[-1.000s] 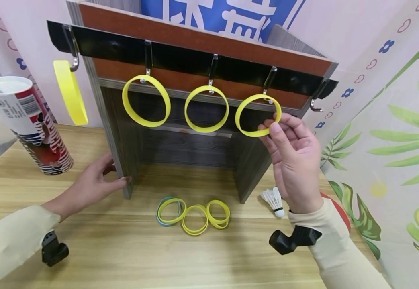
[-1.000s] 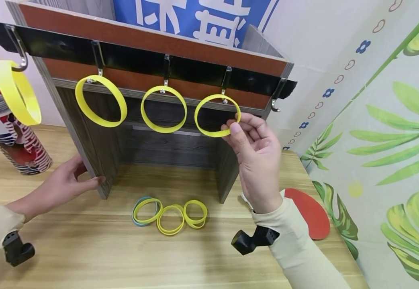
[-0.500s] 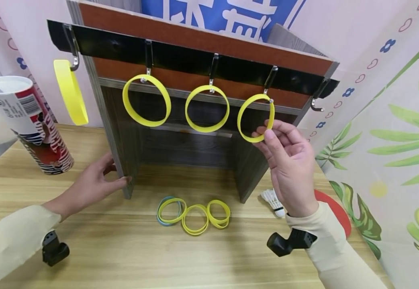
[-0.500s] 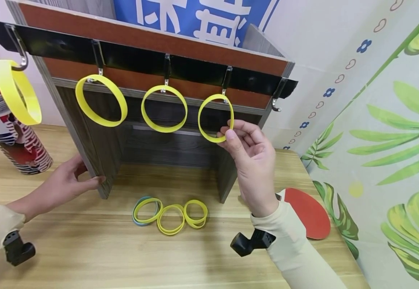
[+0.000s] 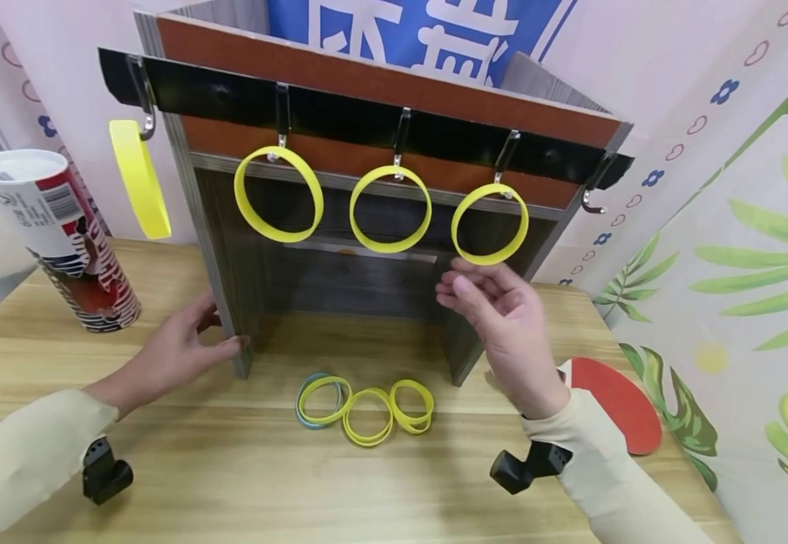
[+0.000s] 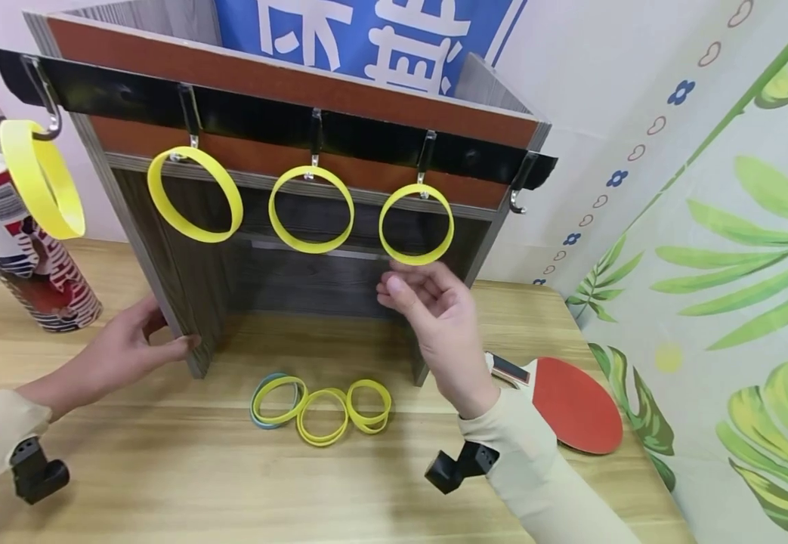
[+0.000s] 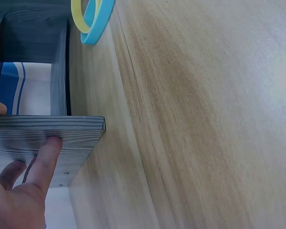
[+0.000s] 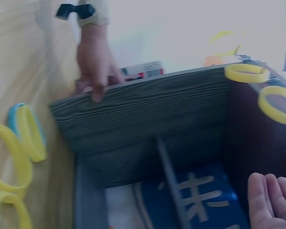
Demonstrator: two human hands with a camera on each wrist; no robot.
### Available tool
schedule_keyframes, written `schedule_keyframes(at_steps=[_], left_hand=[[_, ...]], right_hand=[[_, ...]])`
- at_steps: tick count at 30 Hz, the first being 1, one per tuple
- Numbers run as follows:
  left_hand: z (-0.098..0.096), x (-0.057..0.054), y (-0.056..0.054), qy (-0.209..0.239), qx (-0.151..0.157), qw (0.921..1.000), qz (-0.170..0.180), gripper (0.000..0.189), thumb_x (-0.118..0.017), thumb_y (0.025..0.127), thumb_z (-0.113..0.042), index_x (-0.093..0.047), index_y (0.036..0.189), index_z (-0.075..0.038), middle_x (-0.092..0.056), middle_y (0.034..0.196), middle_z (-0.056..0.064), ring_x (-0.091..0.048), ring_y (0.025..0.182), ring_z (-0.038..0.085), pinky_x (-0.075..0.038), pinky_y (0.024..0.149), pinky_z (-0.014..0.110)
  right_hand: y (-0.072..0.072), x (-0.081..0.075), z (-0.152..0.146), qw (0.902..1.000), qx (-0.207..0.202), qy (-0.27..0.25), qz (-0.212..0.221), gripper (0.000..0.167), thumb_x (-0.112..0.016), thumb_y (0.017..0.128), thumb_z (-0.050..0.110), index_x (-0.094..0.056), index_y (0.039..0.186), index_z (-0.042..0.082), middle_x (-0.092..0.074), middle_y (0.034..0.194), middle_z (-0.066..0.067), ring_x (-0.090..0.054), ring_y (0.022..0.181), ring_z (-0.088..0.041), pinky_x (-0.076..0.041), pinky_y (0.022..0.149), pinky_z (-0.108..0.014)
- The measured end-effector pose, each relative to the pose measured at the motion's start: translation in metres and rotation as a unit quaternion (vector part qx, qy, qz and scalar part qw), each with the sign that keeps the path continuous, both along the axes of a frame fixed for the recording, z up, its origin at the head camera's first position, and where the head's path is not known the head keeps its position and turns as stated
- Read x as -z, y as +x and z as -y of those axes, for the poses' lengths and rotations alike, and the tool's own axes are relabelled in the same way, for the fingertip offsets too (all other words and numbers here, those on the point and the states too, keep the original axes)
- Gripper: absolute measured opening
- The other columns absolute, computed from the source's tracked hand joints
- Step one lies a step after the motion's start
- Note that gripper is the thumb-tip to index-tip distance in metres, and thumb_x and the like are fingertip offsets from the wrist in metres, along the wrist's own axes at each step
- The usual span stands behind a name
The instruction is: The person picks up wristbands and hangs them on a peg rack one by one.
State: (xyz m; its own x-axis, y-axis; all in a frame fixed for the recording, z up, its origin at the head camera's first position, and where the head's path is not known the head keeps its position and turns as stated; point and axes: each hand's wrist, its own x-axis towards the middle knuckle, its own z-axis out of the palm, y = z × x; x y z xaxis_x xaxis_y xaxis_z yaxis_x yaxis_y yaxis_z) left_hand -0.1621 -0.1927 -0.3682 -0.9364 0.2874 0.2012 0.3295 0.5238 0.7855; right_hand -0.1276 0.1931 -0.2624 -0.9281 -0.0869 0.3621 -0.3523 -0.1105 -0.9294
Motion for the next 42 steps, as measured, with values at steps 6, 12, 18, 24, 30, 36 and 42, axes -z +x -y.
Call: schedule_keyframes(at_steps=[6, 12, 18, 24, 30, 36, 42], left_hand=[[0.002, 0.000, 0.000, -0.004, -0.002, 1.0000, -0.007, 0.073, -0.071, 0.097, -0.009, -0.035, 0.161, -0.004, -0.053, 0.151, 0.028, -0.058, 0.128, 0.043, -0.044, 0.090, 0.004], [0.001, 0.002, -0.002, 0.000, -0.001, 0.9996, -0.027, 0.072, -0.073, 0.096, -0.008, -0.039, 0.159, -0.005, -0.056, 0.149, 0.027, -0.060, 0.121, 0.016, -0.044, 0.090, 0.001], [0.001, 0.001, -0.002, 0.004, -0.002, 0.9997, -0.022, 0.072, -0.072, 0.097, -0.008, -0.038, 0.160, -0.006, -0.054, 0.151, 0.026, -0.058, 0.124, 0.021, -0.041, 0.090, -0.002], [0.001, 0.002, -0.001, 0.007, -0.004, 0.9996, -0.026, 0.073, -0.073, 0.096, -0.007, -0.038, 0.160, -0.006, -0.054, 0.151, 0.025, -0.058, 0.119, 0.009, -0.041, 0.090, -0.002], [0.001, 0.003, -0.002, 0.011, -0.001, 0.9995, -0.031, 0.073, -0.073, 0.095, -0.006, -0.039, 0.160, -0.006, -0.055, 0.150, 0.026, -0.052, 0.112, -0.010, -0.042, 0.092, 0.000], [0.003, 0.002, -0.001, 0.004, -0.007, 0.9997, -0.022, 0.073, -0.072, 0.096, -0.008, -0.038, 0.160, -0.008, -0.054, 0.152, 0.025, -0.057, 0.121, 0.015, -0.043, 0.092, 0.001], [0.000, 0.004, -0.002, 0.010, -0.004, 0.9992, -0.037, 0.072, -0.073, 0.095, -0.006, -0.040, 0.159, -0.007, -0.055, 0.151, 0.025, -0.050, 0.112, -0.014, -0.042, 0.093, 0.000]], right_hand=[[-0.016, 0.030, 0.008, 0.9892, -0.057, 0.120, 0.063, 0.031, -0.060, 0.099, -0.004, -0.060, 0.129, -0.013, -0.076, 0.114, -0.015, -0.074, 0.102, -0.012, -0.063, 0.094, -0.032], [-0.035, 0.062, 0.016, 0.9571, -0.133, 0.227, 0.122, 0.027, -0.061, 0.101, 0.002, -0.065, 0.125, -0.010, -0.072, 0.118, -0.031, -0.075, 0.102, -0.021, -0.063, 0.097, -0.045], [-0.046, 0.082, 0.030, 0.9134, -0.208, 0.324, 0.133, 0.030, -0.066, 0.102, 0.010, -0.068, 0.126, -0.007, -0.075, 0.115, -0.026, -0.073, 0.109, -0.041, -0.063, 0.096, -0.046], [-0.053, 0.094, 0.045, 0.8810, -0.232, 0.394, 0.120, 0.026, -0.065, 0.103, 0.013, -0.070, 0.123, -0.003, -0.077, 0.110, -0.020, -0.074, 0.097, -0.024, -0.063, 0.087, -0.031], [-0.055, 0.100, 0.056, 0.8605, -0.242, 0.432, 0.119, 0.021, -0.067, 0.102, 0.015, -0.073, 0.117, 0.002, -0.078, 0.106, -0.013, -0.070, 0.090, -0.009, -0.057, 0.080, -0.020], [-0.058, 0.100, 0.063, 0.8487, -0.259, 0.445, 0.121, 0.020, -0.068, 0.101, 0.016, -0.075, 0.116, 0.004, -0.078, 0.105, -0.010, -0.066, 0.087, -0.004, -0.055, 0.080, -0.018], [-0.057, 0.101, 0.063, 0.8440, -0.275, 0.438, 0.140, 0.023, -0.068, 0.101, 0.014, -0.073, 0.120, 0.001, -0.079, 0.110, -0.012, -0.070, 0.092, -0.004, -0.057, 0.084, -0.018]])
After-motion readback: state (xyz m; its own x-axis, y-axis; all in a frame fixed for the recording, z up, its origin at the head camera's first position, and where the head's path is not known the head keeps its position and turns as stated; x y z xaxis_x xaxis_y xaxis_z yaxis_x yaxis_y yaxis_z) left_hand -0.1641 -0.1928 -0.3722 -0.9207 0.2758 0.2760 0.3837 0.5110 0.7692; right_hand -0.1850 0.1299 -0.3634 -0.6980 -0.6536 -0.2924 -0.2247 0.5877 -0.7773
